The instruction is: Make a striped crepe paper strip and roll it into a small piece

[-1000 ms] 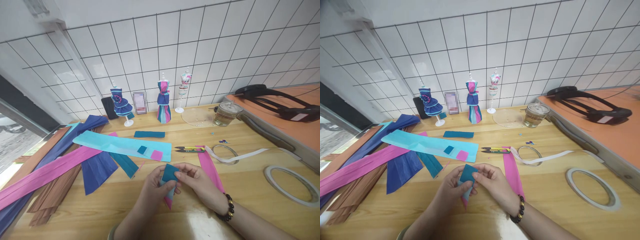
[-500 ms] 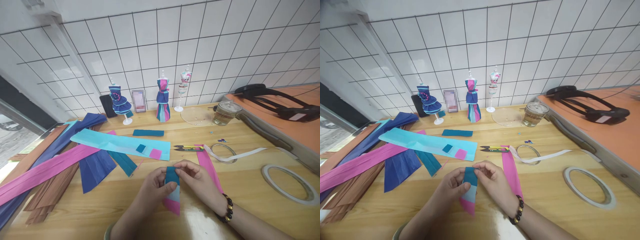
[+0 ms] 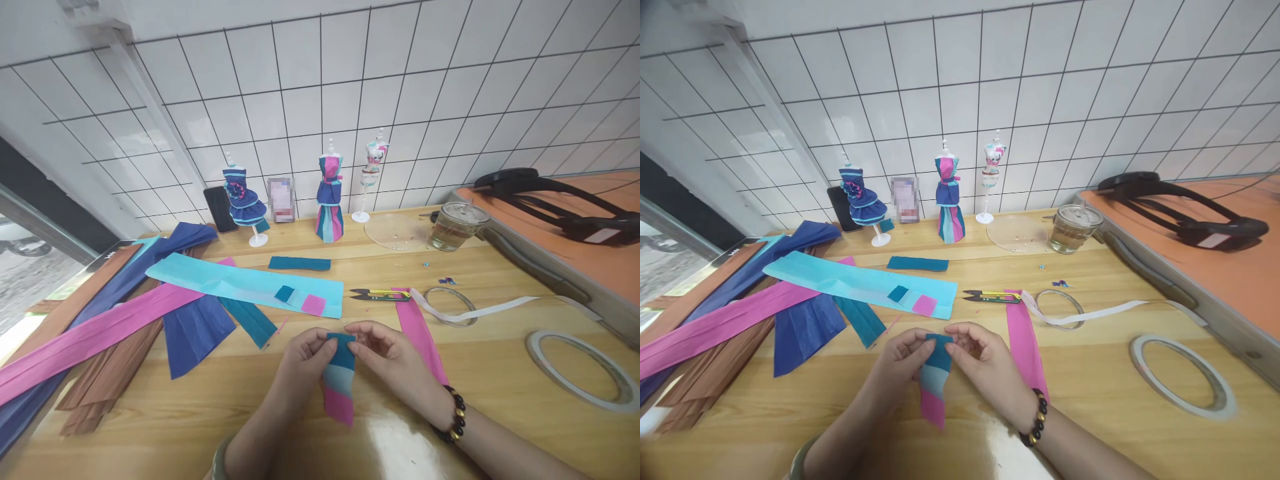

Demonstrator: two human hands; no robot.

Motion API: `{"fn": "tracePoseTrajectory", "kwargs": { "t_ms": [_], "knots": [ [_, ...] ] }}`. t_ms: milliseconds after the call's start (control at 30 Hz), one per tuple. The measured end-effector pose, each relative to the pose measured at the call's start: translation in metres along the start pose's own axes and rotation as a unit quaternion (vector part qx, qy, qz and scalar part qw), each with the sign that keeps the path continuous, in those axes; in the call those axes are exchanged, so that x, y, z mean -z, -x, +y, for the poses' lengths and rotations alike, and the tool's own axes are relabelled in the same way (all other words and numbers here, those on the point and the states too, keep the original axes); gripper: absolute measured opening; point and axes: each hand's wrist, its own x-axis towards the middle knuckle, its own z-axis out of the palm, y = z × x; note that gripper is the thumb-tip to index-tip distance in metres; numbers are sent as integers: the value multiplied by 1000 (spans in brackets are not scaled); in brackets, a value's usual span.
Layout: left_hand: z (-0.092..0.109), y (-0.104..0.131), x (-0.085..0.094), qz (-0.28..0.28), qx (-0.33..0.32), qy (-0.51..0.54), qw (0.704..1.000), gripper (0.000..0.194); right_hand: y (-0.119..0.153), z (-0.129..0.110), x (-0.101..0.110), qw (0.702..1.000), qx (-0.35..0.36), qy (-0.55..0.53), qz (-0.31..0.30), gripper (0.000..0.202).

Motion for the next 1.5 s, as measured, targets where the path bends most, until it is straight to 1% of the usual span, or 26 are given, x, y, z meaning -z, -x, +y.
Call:
{"fn": "tracePoseTrajectory", "kwargs": {
  "t_ms": [200,300,400,500,700,833,933,1100,1233,1367,1500],
  "knots": [
    [-5,0,4,1,29,-6,1000,25,0,1,2,999,35,7,-11,15],
    [-5,0,5,-5,37,1,999,26,0,1,3,999,50,-8,-18,13],
    [-2,0,5,15,37,9,999,26,1,2,3,997,61,-24,-28,12],
    [0,0,5,32,31,-4,999,27,1,2,3,998,61,-20,-30,11],
    [1,1,6,27,11,-21,999,33,1,2,3,998,56,-10,-35,12],
    [1,1,6,31,-14,-30,999,31,1,1,4,997,64,-7,-42,14],
    [2,1,5,40,-15,-36,998,25,1,0,4,997,67,-13,-46,14],
    [7,3,4,43,-12,-61,997,16,1,-1,5,997,53,-18,-53,14],
    [7,3,5,28,0,-65,997,15,1,-2,7,997,32,-33,-61,15],
    [6,3,7,26,-2,-60,998,14,2,-4,8,996,27,-42,-75,17],
    [9,4,8,21,5,-43,999,15,2,-2,6,996,14,-61,-61,18]
  ]
}}
